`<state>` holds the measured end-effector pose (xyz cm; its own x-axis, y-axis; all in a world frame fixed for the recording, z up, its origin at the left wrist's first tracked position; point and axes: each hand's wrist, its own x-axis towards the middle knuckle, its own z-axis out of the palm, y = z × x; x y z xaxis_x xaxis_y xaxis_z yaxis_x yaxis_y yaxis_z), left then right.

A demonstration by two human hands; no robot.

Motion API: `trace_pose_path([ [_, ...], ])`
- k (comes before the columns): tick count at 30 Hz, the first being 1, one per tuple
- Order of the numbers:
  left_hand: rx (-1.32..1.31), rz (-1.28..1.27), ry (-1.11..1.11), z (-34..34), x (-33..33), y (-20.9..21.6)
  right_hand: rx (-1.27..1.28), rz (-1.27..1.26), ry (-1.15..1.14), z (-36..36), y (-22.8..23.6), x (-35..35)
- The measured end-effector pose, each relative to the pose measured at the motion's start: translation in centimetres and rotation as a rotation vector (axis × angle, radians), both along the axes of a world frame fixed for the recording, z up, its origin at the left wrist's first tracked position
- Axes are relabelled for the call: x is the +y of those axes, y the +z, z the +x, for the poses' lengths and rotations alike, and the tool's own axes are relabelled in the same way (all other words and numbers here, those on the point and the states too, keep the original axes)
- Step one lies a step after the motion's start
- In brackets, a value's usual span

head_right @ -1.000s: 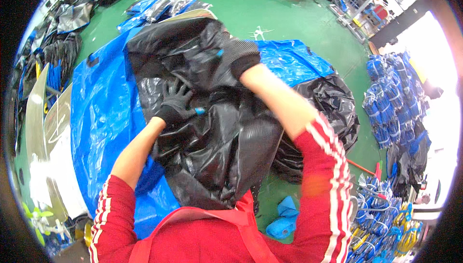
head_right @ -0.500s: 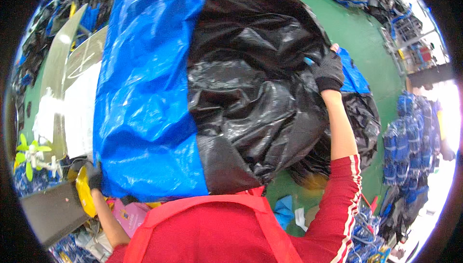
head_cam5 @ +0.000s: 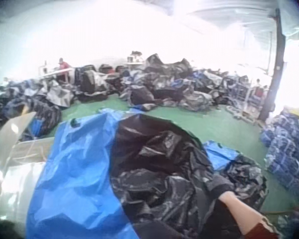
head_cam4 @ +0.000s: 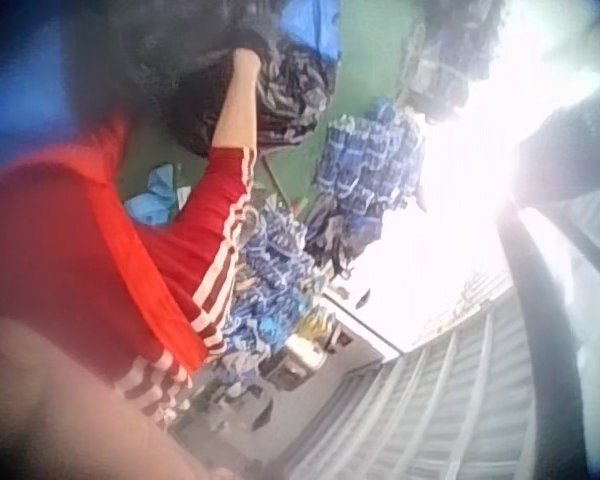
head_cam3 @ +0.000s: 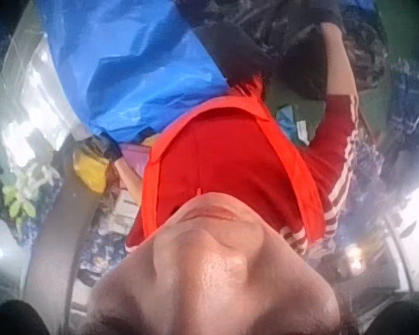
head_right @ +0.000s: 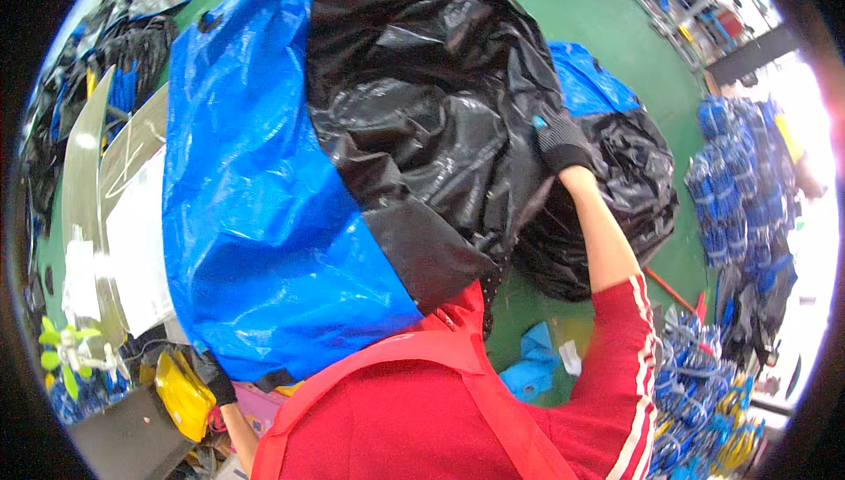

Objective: The person folds blue and black tarps on a table, places each folded tarp into a clear plastic bag, and sets the bagged item aside. The person repeats this sequence multiple times with different tarps.

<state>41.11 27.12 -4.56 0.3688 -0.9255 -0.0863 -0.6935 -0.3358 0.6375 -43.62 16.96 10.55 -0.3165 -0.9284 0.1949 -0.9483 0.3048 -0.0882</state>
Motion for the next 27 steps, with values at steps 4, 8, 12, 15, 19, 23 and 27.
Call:
trace_pose_path([
  [4, -0.041, -0.246, 0.108, 4.8, -0.9, 4.3, -0.436, -0.404, -0.167, -2.7, 0.0, 3.7],
  [8, -0.44, 0.206, -0.005, 5.8, -2.1, 6.8, -0.222, -0.217, -0.147, -4.4, -0.8, 5.5],
  [12, -0.751, -0.155, -0.228, -3.6, -8.5, 10.7, 0.029, 0.465, -0.258, -4.4, 0.9, 3.2],
  [15, -0.454, -0.384, -0.552, -18.3, -12.7, 14.1, 0.001, 0.12, 0.002, -4.8, 4.5, -2.8],
  [19, -0.104, -0.371, -1.719, -38.9, -11.1, 12.8, -0.073, -0.14, -0.088, -1.4, 4.3, -14.7],
  [23, 0.038, -0.155, -2.075, -46.5, -8.9, 11.2, -0.021, -0.303, -0.06, 1.6, 7.9, -22.0],
  [27, 0.258, -0.365, -1.753, -44.6, -15.6, 14.9, 0.016, -0.369, 0.159, 2.7, 12.8, -16.0],
])
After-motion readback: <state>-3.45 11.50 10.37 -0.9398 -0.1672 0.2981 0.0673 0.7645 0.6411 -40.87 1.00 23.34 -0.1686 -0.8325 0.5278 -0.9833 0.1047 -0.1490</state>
